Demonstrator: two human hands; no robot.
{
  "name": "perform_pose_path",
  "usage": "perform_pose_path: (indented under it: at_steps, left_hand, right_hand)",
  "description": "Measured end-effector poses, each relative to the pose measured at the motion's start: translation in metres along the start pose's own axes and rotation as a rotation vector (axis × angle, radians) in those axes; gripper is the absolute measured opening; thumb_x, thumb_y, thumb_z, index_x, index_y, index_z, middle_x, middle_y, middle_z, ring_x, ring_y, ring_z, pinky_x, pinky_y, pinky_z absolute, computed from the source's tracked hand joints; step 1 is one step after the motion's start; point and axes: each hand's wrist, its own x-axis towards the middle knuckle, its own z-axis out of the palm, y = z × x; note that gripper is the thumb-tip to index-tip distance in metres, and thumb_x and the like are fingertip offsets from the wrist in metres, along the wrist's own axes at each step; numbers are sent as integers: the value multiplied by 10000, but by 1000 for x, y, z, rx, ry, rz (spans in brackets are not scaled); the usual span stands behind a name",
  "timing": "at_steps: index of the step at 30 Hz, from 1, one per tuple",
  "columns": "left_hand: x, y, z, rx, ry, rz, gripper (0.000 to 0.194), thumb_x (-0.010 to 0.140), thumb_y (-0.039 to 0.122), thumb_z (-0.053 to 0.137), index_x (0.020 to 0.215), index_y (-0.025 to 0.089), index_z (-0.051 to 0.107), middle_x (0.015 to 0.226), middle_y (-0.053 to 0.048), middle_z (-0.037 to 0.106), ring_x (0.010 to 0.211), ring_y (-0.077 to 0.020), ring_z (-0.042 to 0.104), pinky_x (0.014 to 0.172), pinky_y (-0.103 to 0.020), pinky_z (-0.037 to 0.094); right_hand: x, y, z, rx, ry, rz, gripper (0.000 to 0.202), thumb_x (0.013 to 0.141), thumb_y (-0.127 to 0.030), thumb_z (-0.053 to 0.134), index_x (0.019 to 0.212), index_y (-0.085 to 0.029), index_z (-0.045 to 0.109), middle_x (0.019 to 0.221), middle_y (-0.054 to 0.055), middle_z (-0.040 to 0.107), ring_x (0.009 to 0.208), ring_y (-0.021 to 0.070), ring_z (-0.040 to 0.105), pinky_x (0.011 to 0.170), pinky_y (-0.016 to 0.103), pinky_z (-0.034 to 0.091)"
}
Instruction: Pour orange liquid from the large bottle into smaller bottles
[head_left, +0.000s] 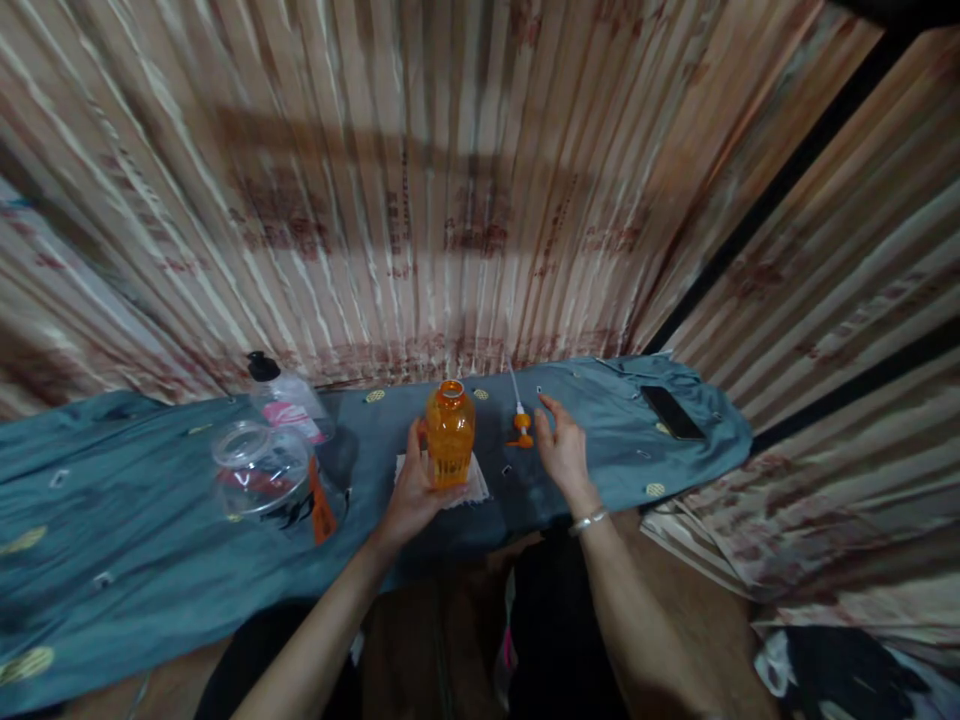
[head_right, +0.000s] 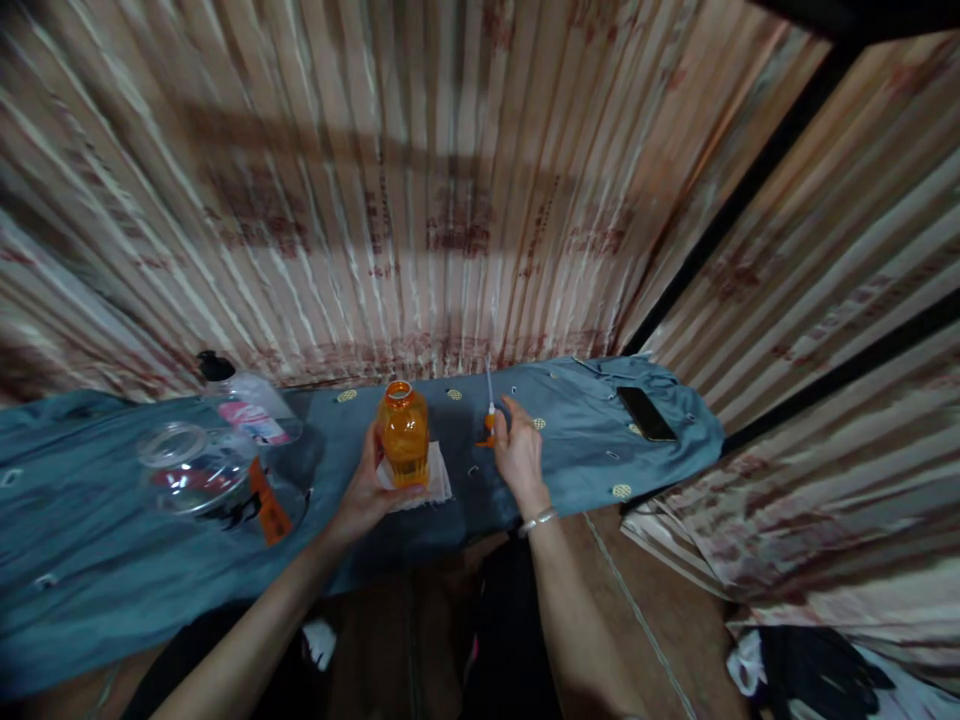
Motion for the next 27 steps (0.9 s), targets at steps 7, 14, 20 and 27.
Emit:
perform_pose_path:
  at_steps: [7, 14, 20, 27]
  left_hand:
    - [16, -2, 13, -39, 9, 31, 532, 871, 406, 686, 1348, 218, 542, 1466, -129, 524, 1303, -324, 546, 1073, -605, 478]
    - [20, -6, 13, -20, 24, 2, 476, 890, 415, 661, 1306, 204, 566, 1374, -122, 585, 1193, -284, 611, 986, -539, 548]
    - [21, -3, 12, -6, 12, -14, 458, 893, 419, 656, 1286, 198, 577, 1331, -116, 609, 1150, -270, 630, 958, -517, 563]
    - [19, -6, 9, -12, 61, -28, 450, 893, 422, 656, 1275, 194, 581, 1283, -110, 630, 1112, -258, 644, 942, -506, 569]
  right_hand:
    - [57, 9, -9, -438, -291, -140, 347, 973, -162, 484, 1275, -114, 648, 1280, 210, 706, 1156, 293, 706, 1024, 435, 538]
    - [47, 16, -11, -552, -454, -244, 340, 957, -125, 521, 1271, -130, 651, 1284, 181, 710, 1188, 267, 689, 1055, 391, 525]
    - [33, 24, -16, -668, -590, -311, 372, 948, -80, 493, 1297, -60, 620, 1267, 205, 709, 1175, 269, 684, 1050, 365, 502]
    - [39, 25, -3, -774, -721, -545, 444, 983, -80, 448, 1412, -131, 548, 1410, 188, 617, 1316, 278, 562, 1094, 411, 431]
